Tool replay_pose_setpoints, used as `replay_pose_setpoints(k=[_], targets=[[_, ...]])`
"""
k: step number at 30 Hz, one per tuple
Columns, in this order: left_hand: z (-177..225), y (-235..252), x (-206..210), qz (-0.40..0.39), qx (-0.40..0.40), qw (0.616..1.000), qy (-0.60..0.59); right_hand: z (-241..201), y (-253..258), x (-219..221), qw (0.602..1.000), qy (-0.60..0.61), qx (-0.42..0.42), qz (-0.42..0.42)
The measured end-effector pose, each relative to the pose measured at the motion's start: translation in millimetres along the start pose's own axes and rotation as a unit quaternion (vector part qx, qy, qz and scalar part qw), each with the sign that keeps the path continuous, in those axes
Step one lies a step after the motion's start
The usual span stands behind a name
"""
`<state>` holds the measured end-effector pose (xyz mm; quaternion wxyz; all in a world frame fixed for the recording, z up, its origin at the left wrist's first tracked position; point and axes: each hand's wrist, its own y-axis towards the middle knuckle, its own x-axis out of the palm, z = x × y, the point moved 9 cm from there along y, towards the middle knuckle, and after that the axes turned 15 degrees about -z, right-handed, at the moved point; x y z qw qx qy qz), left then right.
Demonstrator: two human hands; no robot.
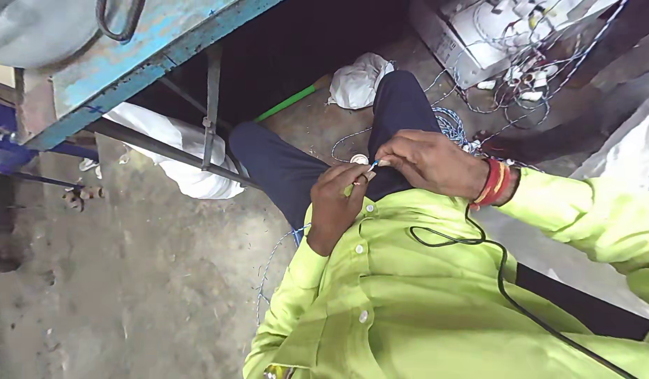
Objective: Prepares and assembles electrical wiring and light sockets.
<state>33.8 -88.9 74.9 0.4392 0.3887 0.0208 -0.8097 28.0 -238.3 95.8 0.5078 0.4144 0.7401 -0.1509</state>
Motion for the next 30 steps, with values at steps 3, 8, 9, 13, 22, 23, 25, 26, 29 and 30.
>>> replay_pose_setpoints(k=[3,8,9,13,22,23,25,26,29,30], targets=[[-0.1,-0.4,0.6,0.022,0.007,0.999,-0.022,8.4,1.0,1.0,0.995,0.072,0.063,-0.035],[12.2,-6.5,4.1,0.055,0.061,0.996,0.037,33.0,-3.6,29.9,0.861,0.398,0.275,-0.159],[17.0,-7.5,5.3,0.057,0.083,0.993,0.054,34.1,-5.0,36.7,0.814,0.471,0.297,-0.164],[27.6,-12.1,11.8,0.055,0.186,0.976,0.103,31.8,-2.9,51.3,0.736,0.553,0.325,-0.216],[26.4,-20.8,28.7,0.003,0.289,0.949,0.129,31.0,18.0,77.5,0.799,0.329,0.311,-0.396],[23.7,-18.4,29.0,0.008,0.269,0.954,0.134,34.7,20.3,79.0,0.802,0.321,0.311,-0.397],[13.2,-10.5,25.6,0.030,0.181,0.975,0.121,41.4,26.5,72.0,0.827,0.335,0.287,-0.349],[4.5,-6.3,22.0,0.038,0.126,0.988,0.087,43.9,29.2,63.0,0.855,0.334,0.260,-0.301],[-19.5,-2.0,17.3,0.036,0.007,0.997,-0.070,40.4,19.4,27.3,0.949,0.261,0.154,-0.090],[-22.7,-3.7,18.2,0.029,-0.014,0.994,-0.105,33.7,11.9,18.0,0.966,0.233,0.113,-0.026]])
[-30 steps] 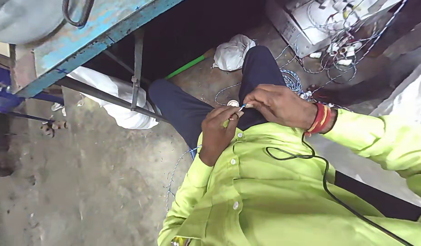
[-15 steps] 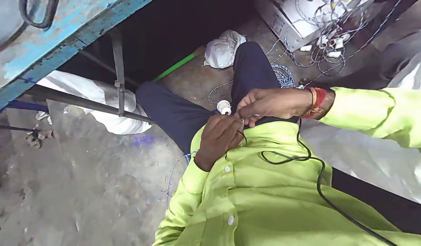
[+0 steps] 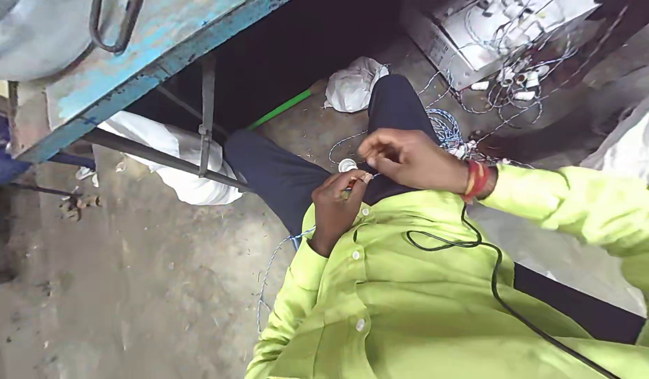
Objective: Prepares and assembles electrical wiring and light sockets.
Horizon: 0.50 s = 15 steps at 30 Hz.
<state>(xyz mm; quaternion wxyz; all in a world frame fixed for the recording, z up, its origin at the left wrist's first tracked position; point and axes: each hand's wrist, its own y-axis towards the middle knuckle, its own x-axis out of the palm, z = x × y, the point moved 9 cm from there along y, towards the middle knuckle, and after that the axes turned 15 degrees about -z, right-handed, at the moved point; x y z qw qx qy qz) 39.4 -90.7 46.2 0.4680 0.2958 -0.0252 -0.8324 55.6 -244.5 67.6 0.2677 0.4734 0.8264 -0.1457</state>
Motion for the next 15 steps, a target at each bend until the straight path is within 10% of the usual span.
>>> replay_pose_setpoints(k=[5,15], targets=[[-1.7,-4.3,4.7,-0.031,-0.032,0.999,-0.019,-46.7,-29.0,4.0,0.980,-0.128,-0.153,0.017],[2.8,-3.6,1.6,-0.035,-0.013,0.999,0.008,-46.9,-17.2,-6.8,0.993,-0.105,-0.035,-0.029]])
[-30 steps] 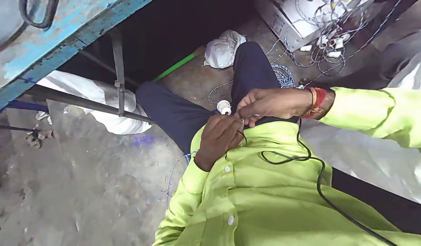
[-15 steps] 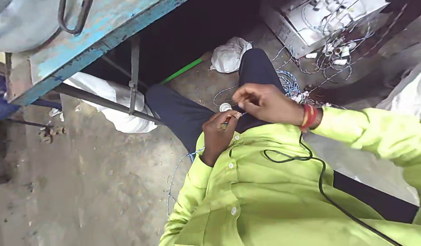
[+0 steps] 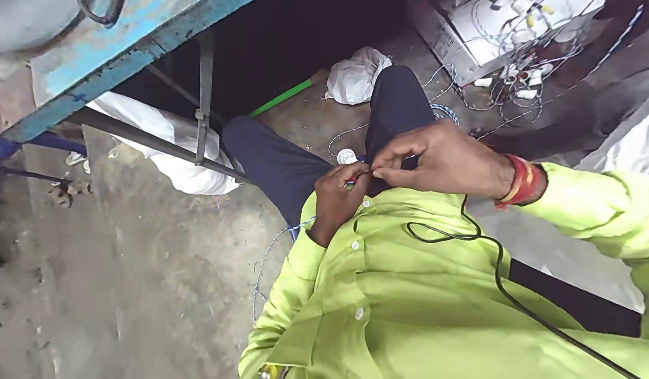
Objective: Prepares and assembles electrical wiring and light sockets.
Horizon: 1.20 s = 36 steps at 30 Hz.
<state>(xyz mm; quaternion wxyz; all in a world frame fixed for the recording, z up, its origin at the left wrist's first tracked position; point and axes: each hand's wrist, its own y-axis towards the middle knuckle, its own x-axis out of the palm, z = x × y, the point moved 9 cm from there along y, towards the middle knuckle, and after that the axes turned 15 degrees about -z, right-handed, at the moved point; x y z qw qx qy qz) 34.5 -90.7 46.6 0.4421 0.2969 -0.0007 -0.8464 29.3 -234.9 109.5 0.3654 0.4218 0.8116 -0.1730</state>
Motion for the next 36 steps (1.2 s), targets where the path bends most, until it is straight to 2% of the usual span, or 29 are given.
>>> replay_pose_setpoints(k=[4,9,12,15,17,21,25,27,30,36], targets=[[-9.5,-2.8,5.5,-0.048,-0.075,0.991,-0.100,10.7,-11.5,-7.3,0.997,-0.067,0.022,-0.034],[-17.5,-5.0,10.5,-0.100,-0.114,0.971,-0.187,6.6,-15.2,1.3,0.984,-0.162,-0.060,-0.041],[-24.0,-13.3,10.8,-0.122,-0.124,0.962,-0.211,6.2,-12.4,9.1,0.983,-0.162,-0.083,-0.020],[-27.0,-8.8,9.8,-0.133,-0.117,0.972,-0.157,13.6,-10.5,14.4,0.988,-0.136,-0.065,-0.014],[-34.0,-3.0,13.5,-0.149,-0.112,0.966,-0.180,18.9,-11.3,15.8,0.993,-0.107,-0.046,-0.012],[-42.8,-3.3,20.6,-0.194,-0.093,0.912,-0.348,26.1,-12.0,19.8,0.998,-0.057,-0.035,-0.012],[-49.1,-6.5,21.0,-0.192,-0.121,0.866,-0.445,21.4,-10.6,25.0,0.994,-0.056,-0.091,-0.029],[-49.7,-7.5,18.8,-0.173,-0.149,0.867,-0.443,17.9,-9.9,28.9,0.988,-0.084,-0.124,-0.031],[-48.8,-8.1,20.4,-0.168,-0.176,0.878,-0.412,17.7,-9.1,30.8,0.987,-0.108,-0.116,-0.029],[-40.8,-4.6,18.6,-0.181,-0.142,0.910,-0.344,23.2,-8.0,28.8,0.992,-0.097,-0.075,-0.007]])
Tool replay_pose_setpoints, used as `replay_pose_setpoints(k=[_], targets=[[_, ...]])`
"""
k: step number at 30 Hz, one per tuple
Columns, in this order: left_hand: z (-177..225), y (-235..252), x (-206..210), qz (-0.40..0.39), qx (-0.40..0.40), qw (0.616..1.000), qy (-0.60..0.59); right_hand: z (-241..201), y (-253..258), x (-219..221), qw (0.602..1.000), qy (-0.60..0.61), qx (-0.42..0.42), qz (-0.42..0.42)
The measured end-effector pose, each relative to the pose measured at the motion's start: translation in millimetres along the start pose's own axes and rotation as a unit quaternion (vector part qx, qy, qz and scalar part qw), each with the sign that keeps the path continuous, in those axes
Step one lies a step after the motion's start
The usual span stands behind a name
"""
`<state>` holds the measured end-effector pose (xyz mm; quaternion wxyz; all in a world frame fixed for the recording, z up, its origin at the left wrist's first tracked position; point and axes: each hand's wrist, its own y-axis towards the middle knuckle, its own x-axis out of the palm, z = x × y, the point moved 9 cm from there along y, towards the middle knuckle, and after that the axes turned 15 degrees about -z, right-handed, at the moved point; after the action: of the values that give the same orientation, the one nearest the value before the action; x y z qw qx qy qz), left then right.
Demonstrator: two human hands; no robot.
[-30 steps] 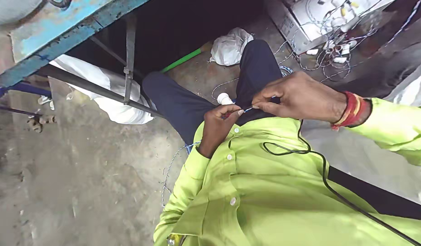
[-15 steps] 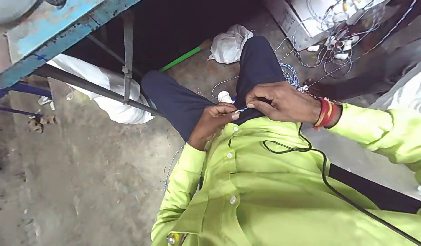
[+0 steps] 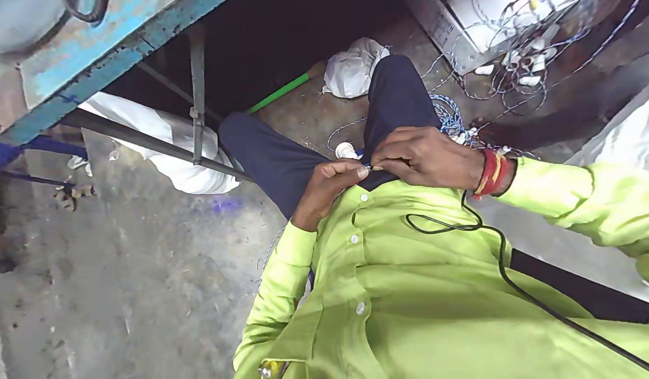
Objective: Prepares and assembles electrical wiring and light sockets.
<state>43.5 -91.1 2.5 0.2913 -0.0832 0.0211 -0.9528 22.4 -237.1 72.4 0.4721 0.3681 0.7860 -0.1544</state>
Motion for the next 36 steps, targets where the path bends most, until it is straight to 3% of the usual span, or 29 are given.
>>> replay_pose_setpoints(k=[22,36], targets=[[7.1,-5.8,1.0,0.024,0.037,0.993,0.114,4.4,8.2,9.2,0.998,0.034,0.051,-0.032],[19.1,-2.7,3.7,0.021,0.037,0.984,0.170,5.2,10.2,10.2,0.998,0.038,0.033,-0.025]])
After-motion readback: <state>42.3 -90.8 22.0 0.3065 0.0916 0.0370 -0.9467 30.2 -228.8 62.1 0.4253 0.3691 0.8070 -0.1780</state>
